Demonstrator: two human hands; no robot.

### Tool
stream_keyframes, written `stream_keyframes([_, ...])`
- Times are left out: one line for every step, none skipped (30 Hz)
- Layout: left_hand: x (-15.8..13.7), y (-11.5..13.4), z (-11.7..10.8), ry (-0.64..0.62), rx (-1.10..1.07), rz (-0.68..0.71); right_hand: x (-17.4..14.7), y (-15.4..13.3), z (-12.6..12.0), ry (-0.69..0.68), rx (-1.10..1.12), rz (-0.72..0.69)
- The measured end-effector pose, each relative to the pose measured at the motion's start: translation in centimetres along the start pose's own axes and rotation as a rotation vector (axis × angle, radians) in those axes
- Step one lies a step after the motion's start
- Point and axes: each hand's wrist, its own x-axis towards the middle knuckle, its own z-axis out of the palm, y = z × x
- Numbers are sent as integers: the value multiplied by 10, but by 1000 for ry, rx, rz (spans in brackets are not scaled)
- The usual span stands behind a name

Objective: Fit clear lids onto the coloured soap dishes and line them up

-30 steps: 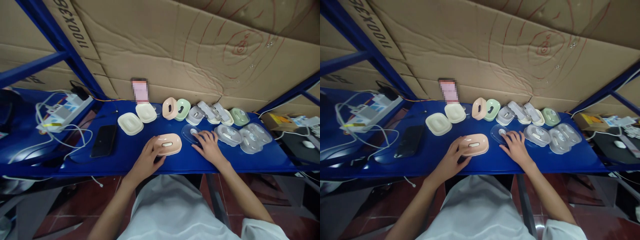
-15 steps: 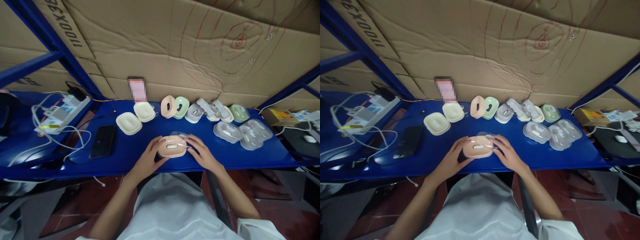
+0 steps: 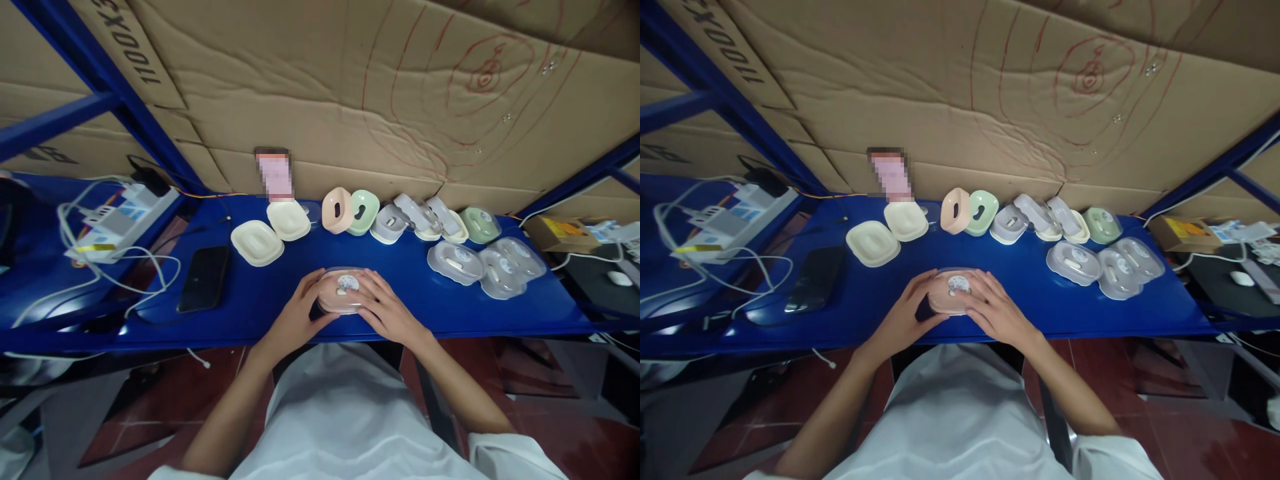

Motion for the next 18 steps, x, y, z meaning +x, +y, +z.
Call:
stream_keyframes([0,0,0,3,1,-1,0,-1,0,5,-21,15])
stream_keyframes([0,-1,0,4,3,-2,0,-2,0,9,-38,31])
stream_keyframes([0,-1,0,3,7,-4,1,-3,-1,10,-44,43])
stream_keyframes([0,-1,1,-2,11,-6,1,-4,-1,12,-39,50])
stream_keyframes([0,-1,1,-8,16,-8,1,-4,-1,13,-26,51])
stream_keyframes([0,-1,2,-12,21,-9,2,-4,-1,14,-11,45])
stream_keyframes([0,-2,2,-14,24,-9,2,-4,-1,15,2,37])
stream_keyframes([0,-2,2,-13,25,-8,2,-4,-1,18,9,31])
stream_keyframes([0,-3,2,-12,23,-9,2,-4,-1,22,10,29])
stream_keyframes([0,-4,2,-11,19,-12,2,-4,0,23,8,29])
stream_keyframes([0,-4,2,-12,14,-17,2,-5,0,21,7,28])
stream_keyframes([0,-5,2,-13,8,-24,2,-5,0,18,6,27])
stream_keyframes([1,-5,2,-15,3,-31,1,-5,0,16,6,28])
stream_keyframes([1,-5,2,-16,-1,-35,1,-5,0,14,7,30])
stream_keyframes([1,-5,2,-16,-4,-39,0,-4,1,15,13,34])
stream_keyframes([2,-5,1,-16,-7,-40,-1,-3,1,20,26,42])
stream_keyframes([2,-4,1,-17,-10,-41,-2,-2,1,26,50,58])
stream_keyframes([2,-4,1,-17,-13,-41,-3,0,1,28,81,78])
